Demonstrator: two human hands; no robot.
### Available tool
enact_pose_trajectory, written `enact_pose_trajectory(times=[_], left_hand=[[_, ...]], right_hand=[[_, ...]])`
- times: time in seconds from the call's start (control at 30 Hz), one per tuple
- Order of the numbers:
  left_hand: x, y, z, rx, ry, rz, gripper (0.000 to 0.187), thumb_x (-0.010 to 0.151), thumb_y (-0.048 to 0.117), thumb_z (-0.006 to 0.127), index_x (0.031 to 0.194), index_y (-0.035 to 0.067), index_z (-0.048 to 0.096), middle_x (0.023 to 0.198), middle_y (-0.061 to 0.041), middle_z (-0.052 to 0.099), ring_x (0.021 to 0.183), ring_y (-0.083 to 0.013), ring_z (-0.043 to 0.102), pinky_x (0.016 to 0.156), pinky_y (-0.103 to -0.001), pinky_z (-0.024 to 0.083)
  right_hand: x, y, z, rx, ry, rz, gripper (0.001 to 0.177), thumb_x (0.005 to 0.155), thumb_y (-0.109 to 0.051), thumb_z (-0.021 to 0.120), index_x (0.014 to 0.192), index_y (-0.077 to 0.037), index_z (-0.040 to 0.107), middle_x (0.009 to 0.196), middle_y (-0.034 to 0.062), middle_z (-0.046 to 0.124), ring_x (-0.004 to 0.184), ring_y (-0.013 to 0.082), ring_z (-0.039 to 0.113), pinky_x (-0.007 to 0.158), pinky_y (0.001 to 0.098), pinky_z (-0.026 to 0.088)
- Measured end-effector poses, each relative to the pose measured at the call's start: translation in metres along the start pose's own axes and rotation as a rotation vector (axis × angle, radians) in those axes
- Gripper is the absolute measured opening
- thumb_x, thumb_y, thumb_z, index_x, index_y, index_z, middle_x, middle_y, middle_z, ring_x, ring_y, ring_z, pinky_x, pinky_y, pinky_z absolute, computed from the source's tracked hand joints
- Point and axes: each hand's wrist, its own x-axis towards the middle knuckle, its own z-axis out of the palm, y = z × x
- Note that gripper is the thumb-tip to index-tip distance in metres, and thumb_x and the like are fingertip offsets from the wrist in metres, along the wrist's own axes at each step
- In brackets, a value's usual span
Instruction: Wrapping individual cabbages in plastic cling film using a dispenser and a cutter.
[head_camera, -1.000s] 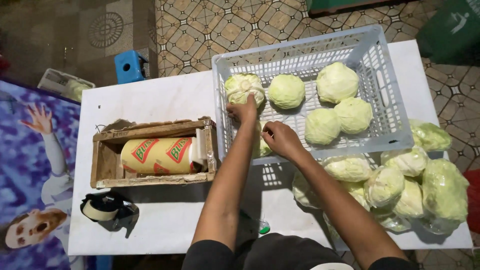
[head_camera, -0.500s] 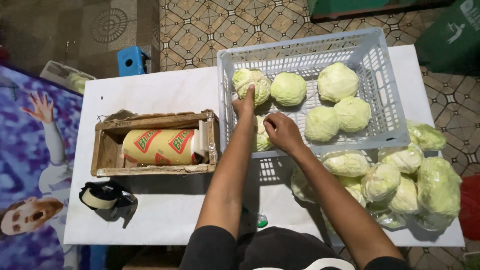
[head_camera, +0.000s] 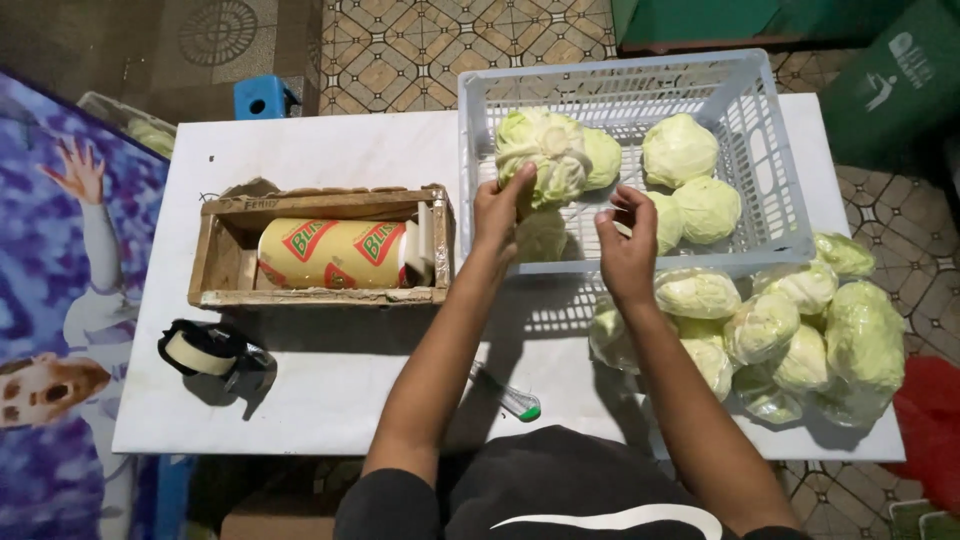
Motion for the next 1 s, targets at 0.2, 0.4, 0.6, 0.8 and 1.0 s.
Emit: enact_pose_trajectory(times=[0.2, 0.4, 0.6, 0.8, 1.0], left_hand=[[-0.026, -0.013, -0.095, -0.134, -0.244, -0.095, 0.041, 0.08, 0.031, 0.09, 0.093, 0.008, 0.058, 0.067, -0.002, 0.056, 0.057, -0.0113, 0.06, 0.057, -0.022, 0.049], [-0.042, -0.038, -0.195, 0.019, -0.238, -0.105, 0.046, 0.079, 0.023, 0.092, 0.106, 0.001, 0.061, 0.077, -0.009, 0.062, 0.062, -0.0178, 0.065, 0.048, -0.027, 0.052], [-0.064, -0.024, -0.309, 0.323, -0.251, -0.086, 0.07, 0.077, 0.034, 0.095, 0.131, 0.002, 0.063, 0.11, -0.019, 0.07, 0.104, -0.0235, 0.065, 0.086, -0.041, 0.058], [-0.075, -0.024, -0.387, 0.48, -0.057, -0.126, 0.073, 0.074, 0.045, 0.096, 0.129, 0.008, 0.065, 0.114, -0.02, 0.07, 0.108, -0.0275, 0.068, 0.091, -0.043, 0.057], [-0.053, -0.029, -0.442, 0.555, -0.068, -0.141, 0.074, 0.078, 0.053, 0.09, 0.127, 0.002, 0.066, 0.116, -0.027, 0.07, 0.116, -0.0365, 0.067, 0.094, -0.047, 0.055]], right_hand=[[-0.039, -0.013, 0.0, 0.405, -0.188, 0.337, 0.057, 0.107, -0.038, 0.051, 0.152, -0.009, 0.032, 0.138, 0.022, 0.047, 0.117, 0.0314, 0.059, 0.093, 0.0512, 0.057], [-0.106, -0.015, 0.054, 0.384, -0.415, 0.464, 0.062, 0.101, -0.038, 0.054, 0.155, -0.014, 0.032, 0.142, 0.0183, 0.043, 0.122, 0.0347, 0.055, 0.091, 0.0554, 0.056], [-0.173, -0.029, 0.133, 0.352, -0.524, 0.657, 0.068, 0.095, -0.029, 0.069, 0.153, -0.013, 0.037, 0.137, 0.0203, 0.051, 0.12, 0.0356, 0.058, 0.087, 0.0518, 0.057], [-0.228, -0.009, 0.212, 0.357, -0.533, 0.879, 0.069, 0.096, -0.033, 0.071, 0.155, -0.014, 0.041, 0.153, 0.0189, 0.044, 0.132, 0.039, 0.052, 0.096, 0.0584, 0.051], [-0.253, -0.022, 0.256, 0.193, -0.504, 0.896, 0.079, 0.096, -0.039, 0.072, 0.158, -0.004, 0.036, 0.149, 0.0294, 0.045, 0.126, 0.045, 0.055, 0.094, 0.0645, 0.05]])
